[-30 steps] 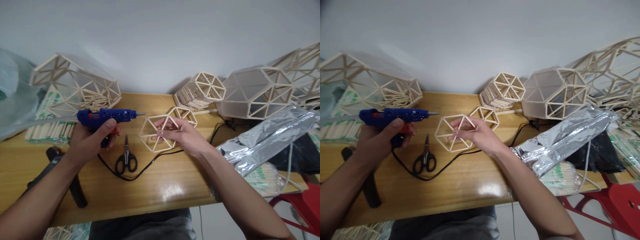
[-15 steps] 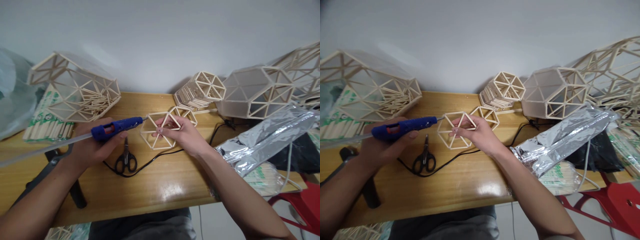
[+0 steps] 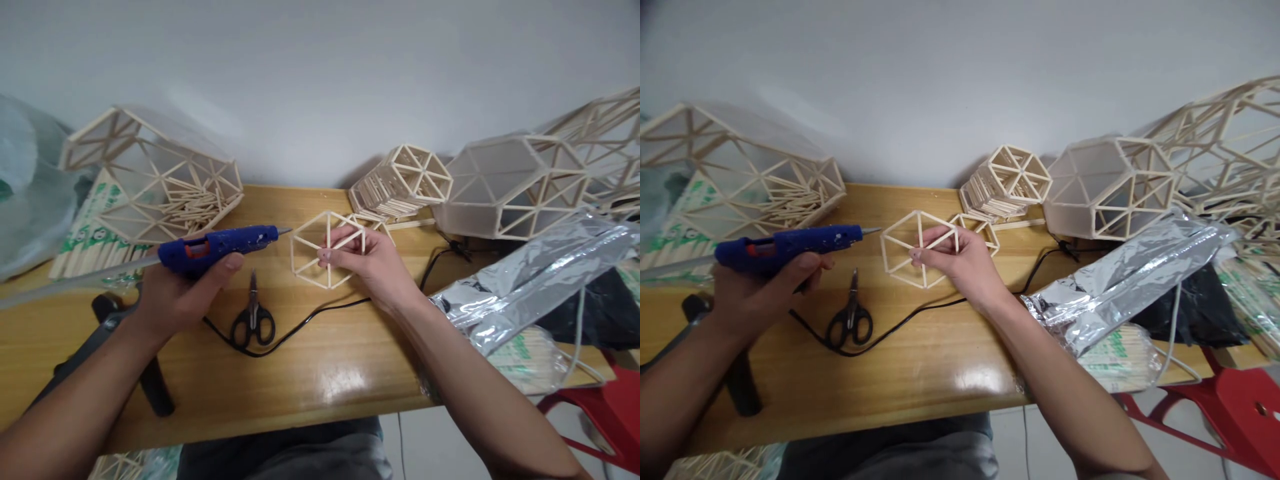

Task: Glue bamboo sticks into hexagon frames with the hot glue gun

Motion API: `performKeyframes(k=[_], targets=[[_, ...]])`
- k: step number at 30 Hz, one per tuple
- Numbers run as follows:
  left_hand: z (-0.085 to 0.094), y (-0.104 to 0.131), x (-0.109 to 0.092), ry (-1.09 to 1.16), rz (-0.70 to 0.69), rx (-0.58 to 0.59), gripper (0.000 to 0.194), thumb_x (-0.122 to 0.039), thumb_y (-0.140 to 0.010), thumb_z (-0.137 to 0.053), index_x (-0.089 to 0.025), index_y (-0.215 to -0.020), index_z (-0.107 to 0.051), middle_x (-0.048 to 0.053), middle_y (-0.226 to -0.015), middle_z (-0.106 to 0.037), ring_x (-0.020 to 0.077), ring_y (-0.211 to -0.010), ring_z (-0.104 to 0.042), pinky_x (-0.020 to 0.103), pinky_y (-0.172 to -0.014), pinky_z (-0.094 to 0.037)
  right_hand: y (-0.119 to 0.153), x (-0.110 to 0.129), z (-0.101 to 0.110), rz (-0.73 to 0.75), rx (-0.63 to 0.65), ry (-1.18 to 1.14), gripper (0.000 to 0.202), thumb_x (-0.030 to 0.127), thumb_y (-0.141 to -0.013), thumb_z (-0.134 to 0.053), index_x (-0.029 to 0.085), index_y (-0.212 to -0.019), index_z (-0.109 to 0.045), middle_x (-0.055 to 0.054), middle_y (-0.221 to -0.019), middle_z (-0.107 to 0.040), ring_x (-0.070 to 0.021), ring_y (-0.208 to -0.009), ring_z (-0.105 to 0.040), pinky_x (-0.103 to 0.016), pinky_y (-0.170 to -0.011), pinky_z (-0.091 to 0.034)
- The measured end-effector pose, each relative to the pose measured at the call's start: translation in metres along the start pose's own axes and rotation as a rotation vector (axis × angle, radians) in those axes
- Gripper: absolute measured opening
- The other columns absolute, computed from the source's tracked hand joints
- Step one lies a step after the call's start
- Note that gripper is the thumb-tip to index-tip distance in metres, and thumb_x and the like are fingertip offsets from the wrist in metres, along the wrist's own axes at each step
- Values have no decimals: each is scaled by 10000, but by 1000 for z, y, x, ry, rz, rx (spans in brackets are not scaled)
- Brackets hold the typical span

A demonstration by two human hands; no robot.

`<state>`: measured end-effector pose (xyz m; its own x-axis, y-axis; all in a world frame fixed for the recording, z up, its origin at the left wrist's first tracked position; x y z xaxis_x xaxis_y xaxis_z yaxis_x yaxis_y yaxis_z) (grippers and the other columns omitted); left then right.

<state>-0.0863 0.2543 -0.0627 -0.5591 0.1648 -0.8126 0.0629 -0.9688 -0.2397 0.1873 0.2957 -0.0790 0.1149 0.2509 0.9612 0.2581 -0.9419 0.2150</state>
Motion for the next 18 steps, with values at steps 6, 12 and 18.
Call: performKeyframes(k=[6,12,18], targets=[[-8,-3,3,207,125,76,367,-538,-912,-742,-208,-752,-743,1,-582,-658,138,-465,-583,252,-440,-455,0,2,4,-8,-34,-6,410,414,-609,-1031,228,-859,-764,16,-724,-768,-165,-694,-730,-343,-786,-594],[-15,-3,-4,285,144,137,398,-564,-882,-769,-203,-715,-746,23,-566,-654,138,-444,-573,242,-410,-453,-1,0,4,14,-21,19,353,423,-631,-1022,243,-831,-794,19,-749,-759,-151,-689,-692,-329,-747,-574],[-16,-3,-6,350,137,138,422,-581,-885,-770,-195,-715,-740,20,-552,-643,129,-426,-557,228,-386,-450,1,-4,-6,-22,72,44,291,418,-670,-1001,234,-806,-820,-20,-800,-807,-173,-726,-728,-346,-770,-598]])
Point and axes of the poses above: each hand's wrist, its own y-axis away from the middle knuckle, its own z-axis out of the back of the hand, x = y × z, the point moved 9 cm from there along -y, towards the middle knuckle
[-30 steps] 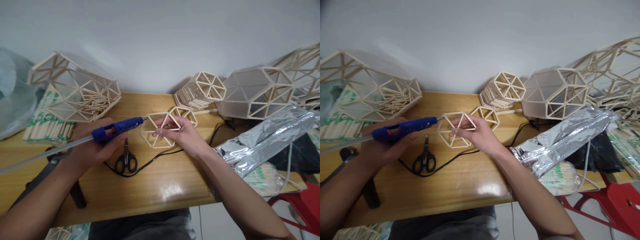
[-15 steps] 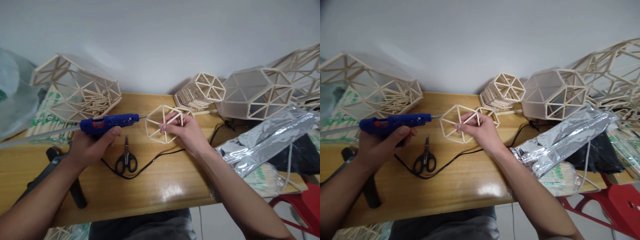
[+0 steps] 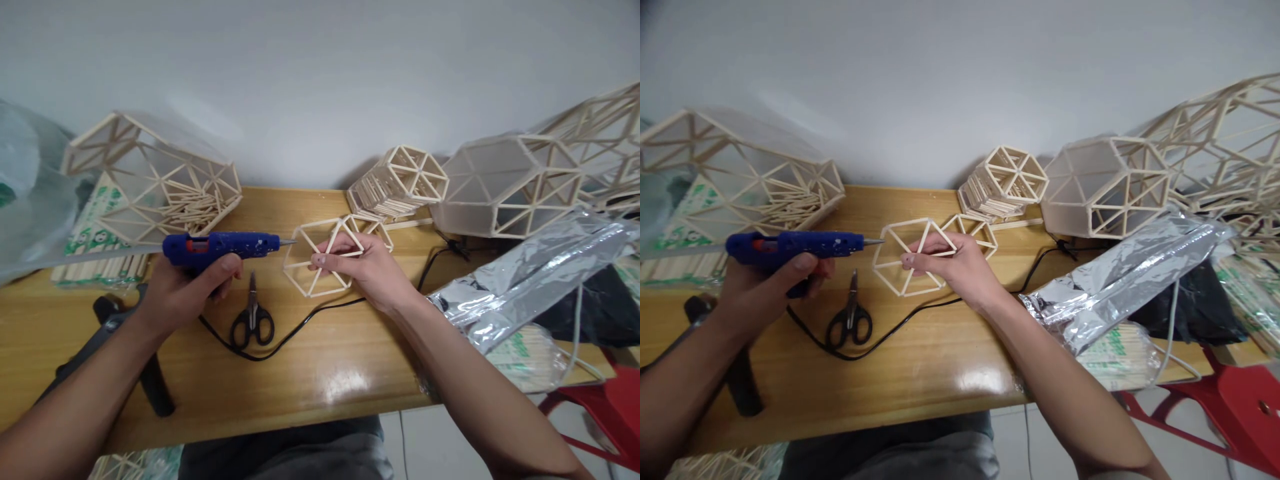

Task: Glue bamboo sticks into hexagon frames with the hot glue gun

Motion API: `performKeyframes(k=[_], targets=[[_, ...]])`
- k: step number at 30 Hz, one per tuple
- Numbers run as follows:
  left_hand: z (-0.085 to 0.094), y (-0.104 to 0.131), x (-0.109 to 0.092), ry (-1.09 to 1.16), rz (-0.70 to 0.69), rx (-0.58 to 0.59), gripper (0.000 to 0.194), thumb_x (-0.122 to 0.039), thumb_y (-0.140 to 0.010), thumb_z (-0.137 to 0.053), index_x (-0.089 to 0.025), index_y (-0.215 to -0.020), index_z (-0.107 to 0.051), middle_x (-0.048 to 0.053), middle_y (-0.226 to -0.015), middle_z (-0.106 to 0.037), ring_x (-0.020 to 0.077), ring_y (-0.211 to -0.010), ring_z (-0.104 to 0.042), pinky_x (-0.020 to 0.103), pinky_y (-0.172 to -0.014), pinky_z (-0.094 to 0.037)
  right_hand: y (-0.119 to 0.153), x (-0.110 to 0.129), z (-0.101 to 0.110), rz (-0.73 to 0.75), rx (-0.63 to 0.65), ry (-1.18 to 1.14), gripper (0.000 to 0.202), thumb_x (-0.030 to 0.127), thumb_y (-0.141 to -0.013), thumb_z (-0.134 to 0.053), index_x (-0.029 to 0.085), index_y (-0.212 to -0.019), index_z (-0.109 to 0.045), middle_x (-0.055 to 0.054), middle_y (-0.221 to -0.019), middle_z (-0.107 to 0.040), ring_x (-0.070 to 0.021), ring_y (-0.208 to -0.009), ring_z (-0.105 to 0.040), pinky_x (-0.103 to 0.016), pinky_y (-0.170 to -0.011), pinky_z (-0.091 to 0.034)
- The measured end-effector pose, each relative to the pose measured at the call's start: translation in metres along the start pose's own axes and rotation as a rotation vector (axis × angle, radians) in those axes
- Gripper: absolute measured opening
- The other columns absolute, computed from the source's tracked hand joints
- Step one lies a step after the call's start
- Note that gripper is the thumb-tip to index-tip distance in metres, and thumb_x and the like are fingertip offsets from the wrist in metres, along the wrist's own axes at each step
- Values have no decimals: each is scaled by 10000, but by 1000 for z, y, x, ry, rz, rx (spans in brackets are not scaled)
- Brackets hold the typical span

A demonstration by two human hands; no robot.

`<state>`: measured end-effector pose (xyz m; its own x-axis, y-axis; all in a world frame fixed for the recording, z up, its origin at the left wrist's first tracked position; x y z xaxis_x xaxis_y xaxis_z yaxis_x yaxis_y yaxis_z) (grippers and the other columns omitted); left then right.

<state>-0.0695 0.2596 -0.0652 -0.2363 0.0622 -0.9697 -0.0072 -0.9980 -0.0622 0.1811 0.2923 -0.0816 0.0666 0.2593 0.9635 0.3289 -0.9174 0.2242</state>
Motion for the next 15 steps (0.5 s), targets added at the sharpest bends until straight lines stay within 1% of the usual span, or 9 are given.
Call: performKeyframes(k=[3,6,10,15], targets=[[-1,-1,-3,16,-21,6,424,-576,-896,-769,-191,-719,-743,21,-554,-643,130,-432,-566,228,-393,-459,2,1,-6,-8,63,-16,276,425,-710,-979,226,-832,-832,-18,-760,-800,-178,-708,-741,-360,-782,-619],[-2,-3,-8,53,-38,6,422,-573,-884,-786,-189,-714,-744,23,-567,-650,135,-420,-575,234,-379,-457,4,1,-8,-22,92,13,259,409,-721,-975,217,-824,-833,-26,-758,-802,-179,-700,-746,-358,-778,-624],[-1,-4,-10,101,-37,-7,416,-572,-865,-807,-193,-708,-744,28,-626,-680,130,-416,-574,235,-362,-447,4,1,-8,-28,95,21,235,390,-724,-973,227,-823,-835,-23,-763,-803,-181,-715,-750,-362,-790,-620],[-5,-3,-6,78,-16,49,432,-582,-865,-804,-187,-699,-750,27,-588,-660,130,-416,-576,230,-371,-455,3,2,-7,-25,80,-12,186,349,-719,-964,242,-800,-835,-9,-740,-793,-177,-696,-734,-375,-798,-620]])
Point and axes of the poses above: each hand's wrist, its own y-axis away from the middle knuckle, its own z-axis out of the back of the hand, x = y × z, the point moved 9 cm from there along -y, towards the middle knuckle
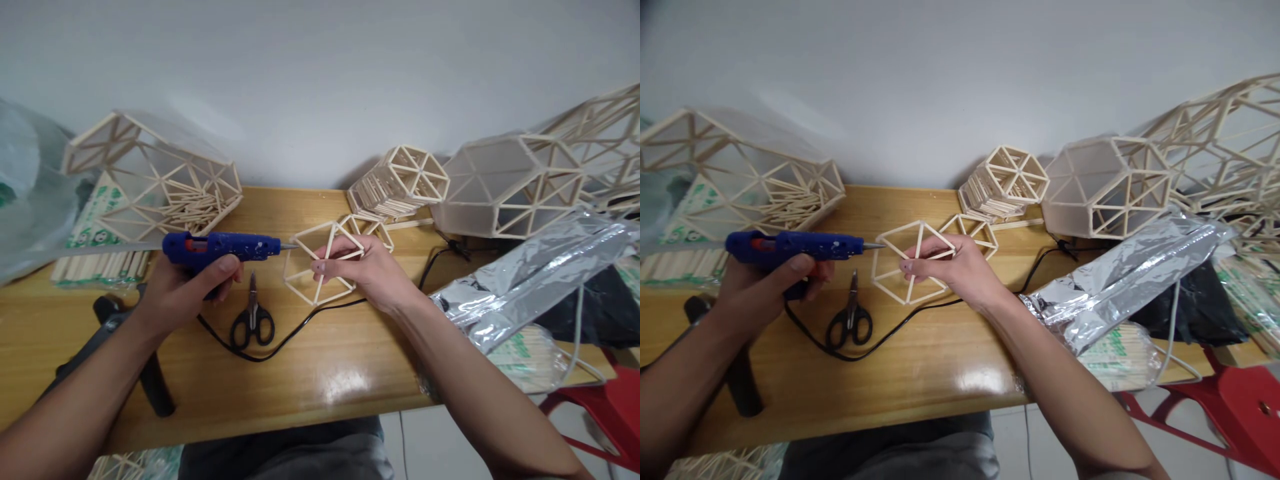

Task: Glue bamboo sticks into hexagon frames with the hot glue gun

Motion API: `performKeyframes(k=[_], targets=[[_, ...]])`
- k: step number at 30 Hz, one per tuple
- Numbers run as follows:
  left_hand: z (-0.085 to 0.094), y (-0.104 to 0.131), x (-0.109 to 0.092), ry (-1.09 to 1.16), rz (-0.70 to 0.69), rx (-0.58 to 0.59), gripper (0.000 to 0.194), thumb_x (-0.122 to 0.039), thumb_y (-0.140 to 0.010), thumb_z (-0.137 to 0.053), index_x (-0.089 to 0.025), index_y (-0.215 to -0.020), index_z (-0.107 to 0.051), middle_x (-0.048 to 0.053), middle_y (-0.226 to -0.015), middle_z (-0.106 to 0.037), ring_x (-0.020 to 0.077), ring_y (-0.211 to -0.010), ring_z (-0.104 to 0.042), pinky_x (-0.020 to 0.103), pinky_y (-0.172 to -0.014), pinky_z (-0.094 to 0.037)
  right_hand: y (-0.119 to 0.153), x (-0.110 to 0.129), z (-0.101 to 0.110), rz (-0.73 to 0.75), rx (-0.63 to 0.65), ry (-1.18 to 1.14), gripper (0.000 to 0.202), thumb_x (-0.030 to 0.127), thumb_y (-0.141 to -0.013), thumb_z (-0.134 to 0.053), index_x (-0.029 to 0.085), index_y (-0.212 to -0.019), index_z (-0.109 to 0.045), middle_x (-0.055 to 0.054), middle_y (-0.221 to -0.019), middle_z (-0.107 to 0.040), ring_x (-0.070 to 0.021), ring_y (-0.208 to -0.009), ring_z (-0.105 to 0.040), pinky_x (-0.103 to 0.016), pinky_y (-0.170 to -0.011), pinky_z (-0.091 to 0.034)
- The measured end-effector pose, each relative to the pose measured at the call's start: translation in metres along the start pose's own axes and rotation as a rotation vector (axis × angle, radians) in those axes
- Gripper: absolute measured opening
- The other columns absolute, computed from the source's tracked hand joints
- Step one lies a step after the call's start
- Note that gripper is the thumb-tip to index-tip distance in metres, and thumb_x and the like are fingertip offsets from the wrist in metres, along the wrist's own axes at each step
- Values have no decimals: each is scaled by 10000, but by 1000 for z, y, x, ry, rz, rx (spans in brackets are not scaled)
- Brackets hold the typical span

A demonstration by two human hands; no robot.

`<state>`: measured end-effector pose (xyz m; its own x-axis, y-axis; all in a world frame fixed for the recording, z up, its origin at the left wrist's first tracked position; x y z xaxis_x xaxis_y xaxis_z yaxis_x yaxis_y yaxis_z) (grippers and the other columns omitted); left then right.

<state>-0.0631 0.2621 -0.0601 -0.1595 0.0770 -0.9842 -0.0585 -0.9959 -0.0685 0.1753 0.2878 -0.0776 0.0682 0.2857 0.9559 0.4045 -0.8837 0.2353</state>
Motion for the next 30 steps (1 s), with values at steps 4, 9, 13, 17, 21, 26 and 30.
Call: performKeyframes(k=[4,9,13,17,21,26,30], targets=[[2,-1,0,42,-4,-42,437,-584,-868,-801,-186,-696,-739,34,-621,-678,128,-418,-575,231,-358,-447,1,-1,0,-15,16,68,205,358,-702,-967,246,-823,-846,-14,-768,-806,-187,-728,-741,-353,-760,-604],[-1,-2,2,71,14,-33,406,-559,-854,-823,-185,-717,-743,28,-644,-681,122,-417,-571,229,-347,-452,1,-1,-1,-9,23,59,195,345,-696,-972,244,-806,-846,-7,-764,-802,-167,-712,-723,-325,-743,-575],[4,-2,-3,104,-9,-93,413,-563,-841,-835,-182,-714,-737,35,-668,-698,131,-421,-584,237,-338,-443,0,0,-1,-16,20,45,220,346,-679,-979,241,-820,-848,-7,-753,-794,-169,-701,-715,-332,-740,-573],[0,0,-3,89,-8,-41,417,-573,-837,-835,-182,-717,-750,44,-664,-708,136,-425,-590,238,-350,-451,0,-2,0,-27,-5,60,288,364,-644,-997,223,-819,-818,-5,-742,-776,-168,-689,-704,-332,-715,-566],[0,0,-2,42,-20,-22,409,-576,-863,-806,-193,-729,-756,34,-627,-690,136,-420,-582,242,-366,-446,0,-2,1,-13,-33,87,381,365,-569,-1038,220,-783,-758,17,-706,-746,-154,-649,-675,-306,-644,-535],[3,-1,-4,24,-28,-63,414,-582,-892,-779,-205,-724,-747,22,-574,-656,142,-436,-582,245,-381,-442,0,1,-2,28,-13,114,358,414,-587,-1036,233,-777,-793,-5,-766,-785,-176,-703,-713,-331,-696,-573],[-1,-1,-2,1,-24,-45,422,-587,-898,-769,-203,-722,-759,20,-537,-637,144,-422,-577,249,-384,-449,1,0,-3,30,14,97,310,396,-614,-1031,242,-787,-824,-7,-771,-799,-176,-707,-721,-333,-714,-579]])
Point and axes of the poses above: each hand's wrist, its own y-axis away from the middle knuckle, its own z-axis out of the back of the hand, x = y × z, the point moved 9 cm from there along -y, towards the middle knuckle
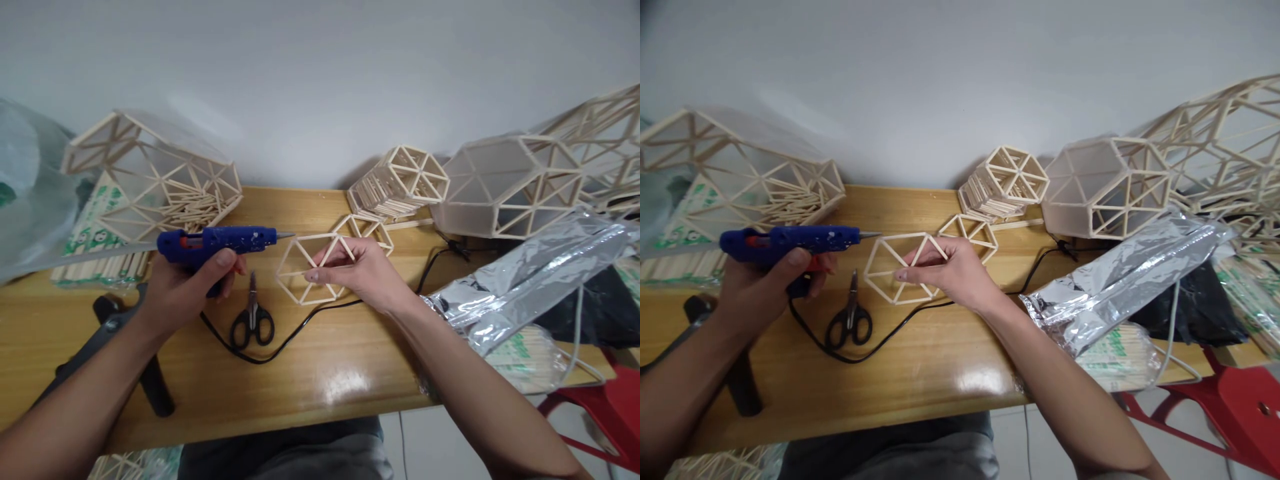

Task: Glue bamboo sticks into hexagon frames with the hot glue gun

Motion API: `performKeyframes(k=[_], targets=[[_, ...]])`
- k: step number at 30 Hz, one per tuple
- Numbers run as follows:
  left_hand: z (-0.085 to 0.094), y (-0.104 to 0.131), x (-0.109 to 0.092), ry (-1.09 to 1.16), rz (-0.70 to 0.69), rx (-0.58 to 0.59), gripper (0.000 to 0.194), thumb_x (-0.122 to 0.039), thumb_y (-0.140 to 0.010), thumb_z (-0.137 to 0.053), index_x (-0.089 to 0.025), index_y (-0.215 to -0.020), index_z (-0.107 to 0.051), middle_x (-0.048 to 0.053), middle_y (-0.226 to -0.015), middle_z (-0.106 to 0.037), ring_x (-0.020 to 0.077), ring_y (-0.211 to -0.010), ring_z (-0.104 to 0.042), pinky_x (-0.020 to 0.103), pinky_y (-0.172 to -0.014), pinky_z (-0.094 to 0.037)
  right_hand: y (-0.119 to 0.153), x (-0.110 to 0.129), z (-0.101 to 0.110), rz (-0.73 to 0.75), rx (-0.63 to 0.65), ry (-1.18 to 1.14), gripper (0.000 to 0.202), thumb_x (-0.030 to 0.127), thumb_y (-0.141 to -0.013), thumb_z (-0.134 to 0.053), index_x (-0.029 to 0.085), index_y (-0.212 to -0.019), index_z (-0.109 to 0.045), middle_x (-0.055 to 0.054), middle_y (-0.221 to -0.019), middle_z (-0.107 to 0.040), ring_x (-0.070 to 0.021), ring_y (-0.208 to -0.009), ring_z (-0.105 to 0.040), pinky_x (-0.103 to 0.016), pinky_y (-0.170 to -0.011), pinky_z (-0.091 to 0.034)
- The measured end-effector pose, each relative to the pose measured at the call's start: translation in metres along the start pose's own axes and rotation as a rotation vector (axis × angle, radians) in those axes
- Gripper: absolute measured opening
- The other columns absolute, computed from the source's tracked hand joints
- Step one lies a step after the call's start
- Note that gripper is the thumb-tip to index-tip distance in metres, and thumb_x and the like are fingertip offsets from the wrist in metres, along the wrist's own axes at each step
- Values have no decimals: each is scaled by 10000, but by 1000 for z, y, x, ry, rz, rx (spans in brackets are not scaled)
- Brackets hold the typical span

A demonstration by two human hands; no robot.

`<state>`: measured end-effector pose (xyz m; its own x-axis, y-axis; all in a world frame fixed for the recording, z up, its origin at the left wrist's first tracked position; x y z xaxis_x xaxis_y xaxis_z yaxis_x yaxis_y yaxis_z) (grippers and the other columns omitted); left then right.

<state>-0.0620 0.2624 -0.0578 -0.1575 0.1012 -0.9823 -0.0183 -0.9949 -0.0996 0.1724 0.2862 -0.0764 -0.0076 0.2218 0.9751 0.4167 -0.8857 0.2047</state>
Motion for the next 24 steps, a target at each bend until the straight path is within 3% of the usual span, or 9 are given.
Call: performKeyframes(k=[12,24], targets=[[-1,2,3,-17,-9,11,395,-571,-894,-779,-198,-767,-784,40,-659,-714,131,-457,-590,245,-411,-465,1,-2,-3,-43,25,-28,305,381,-611,-1031,235,-795,-837,-3,-737,-795,-162,-674,-711,-313,-690,-570],[5,3,4,-50,1,-15,420,-619,-856,-795,-214,-747,-776,26,-600,-686,138,-455,-591,258,-434,-456,-1,-1,1,-10,-20,-28,297,408,-625,-1021,233,-751,-817,7,-701,-767,-147,-650,-688,-306,-676,-557]])
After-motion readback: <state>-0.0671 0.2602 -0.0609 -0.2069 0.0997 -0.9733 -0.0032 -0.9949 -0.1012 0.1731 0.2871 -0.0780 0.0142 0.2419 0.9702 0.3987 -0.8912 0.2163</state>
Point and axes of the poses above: each hand's wrist, its own y-axis away from the middle knuckle, its own z-axis out of the back of the hand, x = y × z, the point moved 9 cm from there along -y, towards the middle knuckle
